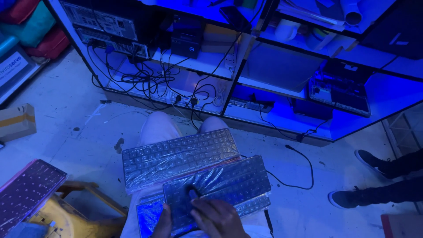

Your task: The person uses a brush to clean the back surface of several keyboards wrapped in plastic film.

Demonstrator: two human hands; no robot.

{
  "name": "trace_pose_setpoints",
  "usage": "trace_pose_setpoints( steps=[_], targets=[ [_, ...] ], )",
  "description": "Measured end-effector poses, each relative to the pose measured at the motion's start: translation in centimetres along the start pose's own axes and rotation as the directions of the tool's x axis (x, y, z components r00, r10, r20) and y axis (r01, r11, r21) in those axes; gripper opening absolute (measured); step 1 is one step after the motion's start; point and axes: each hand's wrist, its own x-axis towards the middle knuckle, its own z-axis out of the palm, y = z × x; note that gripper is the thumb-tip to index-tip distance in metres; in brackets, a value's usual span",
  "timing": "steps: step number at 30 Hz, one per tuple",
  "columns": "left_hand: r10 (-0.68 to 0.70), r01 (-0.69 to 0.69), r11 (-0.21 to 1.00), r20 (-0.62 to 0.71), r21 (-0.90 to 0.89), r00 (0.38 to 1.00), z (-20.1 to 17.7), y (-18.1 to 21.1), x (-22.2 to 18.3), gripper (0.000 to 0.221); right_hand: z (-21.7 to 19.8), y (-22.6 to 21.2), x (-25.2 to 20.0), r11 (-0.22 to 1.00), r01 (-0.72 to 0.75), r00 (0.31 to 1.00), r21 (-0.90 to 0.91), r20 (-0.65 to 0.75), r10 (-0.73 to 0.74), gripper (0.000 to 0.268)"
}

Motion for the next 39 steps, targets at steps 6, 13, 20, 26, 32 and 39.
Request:
trace_pose_setpoints(
  steps=[6, 13, 20, 26, 32, 39],
  targets=[
    [-0.126, 0.069, 0.958, -0.193, -0.277, 0.973, -4.1, -4.5, 1.3, 0.119, -0.9, -1.7, 0.5, 0.830, -0.111, 0.937, 0.547, 0.337, -0.097, 0.024],
    [-0.278, 0.145, 0.937, -0.430, -0.317, 0.859, 4.5, 4.2, -0.4, 0.098, -5.3, 4.8, 0.2, 0.525, -0.721, 0.657, 0.452, 0.205, 0.725, 0.030],
    [-0.181, 0.112, 0.979, -0.482, -0.168, 0.858, -0.8, -2.0, 1.6, 0.087, -10.7, 9.2, 0.7, 0.623, -0.715, 0.571, 0.319, -0.249, 0.783, 0.023],
    [-0.120, 0.083, 0.991, -0.441, -0.102, 0.889, -3.1, -4.2, 2.1, 0.090, -7.0, 5.1, 3.0, 0.856, -0.411, 0.905, -0.314, -0.256, 0.340, 0.015],
    [0.173, -0.137, 0.923, 0.070, -0.359, 0.983, 0.5, -0.3, 0.8, 0.091, -0.6, -1.8, 2.6, 0.972, -0.088, 0.994, 0.219, 0.082, 0.071, 0.019],
    [-0.026, -0.076, 0.961, -0.365, -0.264, 0.930, -2.0, -3.4, 1.7, 0.095, -1.6, 0.3, 2.0, 0.688, -0.408, 0.911, 0.600, 0.226, 0.344, 0.017]
  ],
)
